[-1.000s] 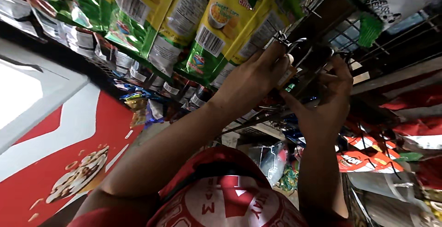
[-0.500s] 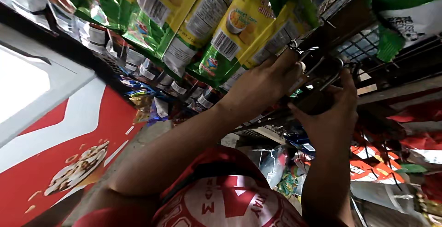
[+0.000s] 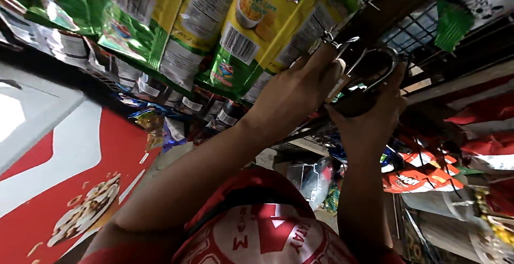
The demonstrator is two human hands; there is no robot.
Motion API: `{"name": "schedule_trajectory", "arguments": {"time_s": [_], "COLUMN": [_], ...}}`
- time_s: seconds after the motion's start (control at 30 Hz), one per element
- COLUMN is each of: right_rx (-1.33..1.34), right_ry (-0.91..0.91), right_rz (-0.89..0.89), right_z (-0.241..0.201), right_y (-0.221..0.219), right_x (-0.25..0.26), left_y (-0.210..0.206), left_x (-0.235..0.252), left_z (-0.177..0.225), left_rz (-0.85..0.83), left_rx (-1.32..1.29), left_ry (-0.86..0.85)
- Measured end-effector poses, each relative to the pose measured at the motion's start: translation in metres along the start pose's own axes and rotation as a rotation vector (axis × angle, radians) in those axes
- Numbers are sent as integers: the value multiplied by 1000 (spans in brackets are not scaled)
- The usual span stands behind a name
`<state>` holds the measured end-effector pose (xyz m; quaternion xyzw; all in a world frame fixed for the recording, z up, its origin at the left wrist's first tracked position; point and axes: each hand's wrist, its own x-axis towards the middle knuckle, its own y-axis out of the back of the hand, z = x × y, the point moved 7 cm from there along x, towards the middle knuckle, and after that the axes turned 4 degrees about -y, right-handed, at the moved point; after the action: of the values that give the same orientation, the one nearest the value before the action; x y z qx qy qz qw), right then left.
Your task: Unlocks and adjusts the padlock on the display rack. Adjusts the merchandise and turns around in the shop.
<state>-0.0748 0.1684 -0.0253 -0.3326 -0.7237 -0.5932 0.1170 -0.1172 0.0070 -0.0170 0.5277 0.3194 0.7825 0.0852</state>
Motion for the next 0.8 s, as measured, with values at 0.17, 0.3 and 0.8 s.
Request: {"name": "schedule_trajectory", "arguments": {"time_s": [0.17,0.3,0.8], "right_rx": [47,83,-51], "right_ry": [39,15,54], "right_rz": [74,75,-84], "right_z": [-3,-3,-15], "right_y": [10,9,28], "right_x": [9,9,22], "left_y": [-2,-3,-6], "left_x": [1,1,-1], "left_z": [-2,-1,-2], "left_rz": [-29,-15,-6], "left_rx": [-4,14,38], "left_ry": [9,6,7]}}
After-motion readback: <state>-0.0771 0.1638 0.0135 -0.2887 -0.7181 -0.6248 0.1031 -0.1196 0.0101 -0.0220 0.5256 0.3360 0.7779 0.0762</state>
